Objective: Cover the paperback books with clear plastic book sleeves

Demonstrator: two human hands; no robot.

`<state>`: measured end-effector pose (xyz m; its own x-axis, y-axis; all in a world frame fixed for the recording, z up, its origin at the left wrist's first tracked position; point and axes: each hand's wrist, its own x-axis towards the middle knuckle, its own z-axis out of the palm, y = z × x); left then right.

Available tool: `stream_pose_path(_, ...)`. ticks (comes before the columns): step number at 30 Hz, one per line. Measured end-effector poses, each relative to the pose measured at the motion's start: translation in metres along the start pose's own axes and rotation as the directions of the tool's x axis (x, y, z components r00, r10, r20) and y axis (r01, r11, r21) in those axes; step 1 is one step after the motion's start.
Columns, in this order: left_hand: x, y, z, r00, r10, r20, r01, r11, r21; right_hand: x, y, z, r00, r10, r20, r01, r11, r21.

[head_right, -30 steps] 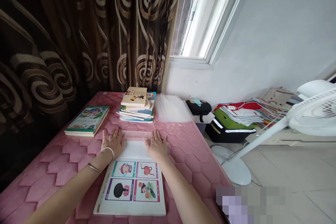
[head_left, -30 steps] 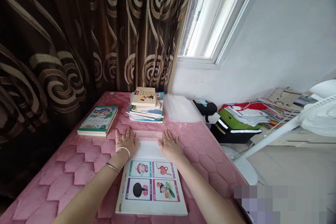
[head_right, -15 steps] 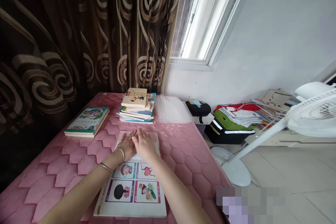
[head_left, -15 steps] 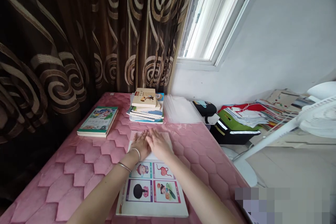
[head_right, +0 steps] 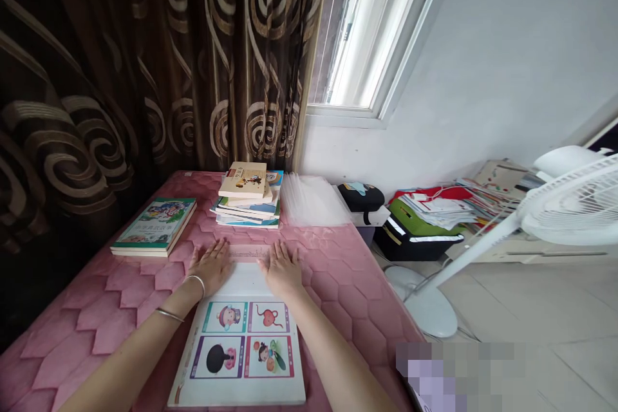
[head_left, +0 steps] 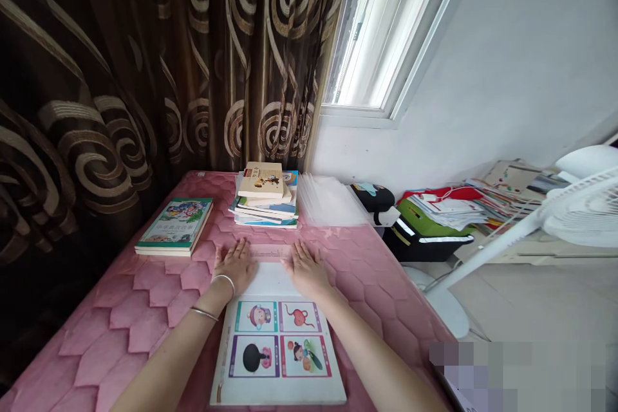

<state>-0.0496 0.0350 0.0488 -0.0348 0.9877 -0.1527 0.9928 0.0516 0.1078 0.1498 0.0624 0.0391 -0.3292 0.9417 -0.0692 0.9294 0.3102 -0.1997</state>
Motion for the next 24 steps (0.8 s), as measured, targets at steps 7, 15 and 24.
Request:
stream_pose_path(7, -0.004, -0.005, 0.001, 0.986, -0.098, -0.139, 0.120, 0.980, 0.161, -0.002, 0.004, -0.001, 1.000, 0.008, 0.016, -0.007, 1.000, -0.008)
stream_pose_path(15, 0.000, 0.023, -0.001, 0.977, 0.204, -0.062, -0.201, 0.978, 0.058, 0.001, -0.008, -0.009, 1.000, -0.014, 0.002, 0.014, 1.000, -0.020)
stream_pose_path(24, 0.006, 0.026, 0.004, 0.974, 0.221, 0.040, -0.220, 0.975, -0.021, 0.014, -0.050, 0.004, 0.984, -0.176, 0.012, 0.172, 0.973, 0.152)
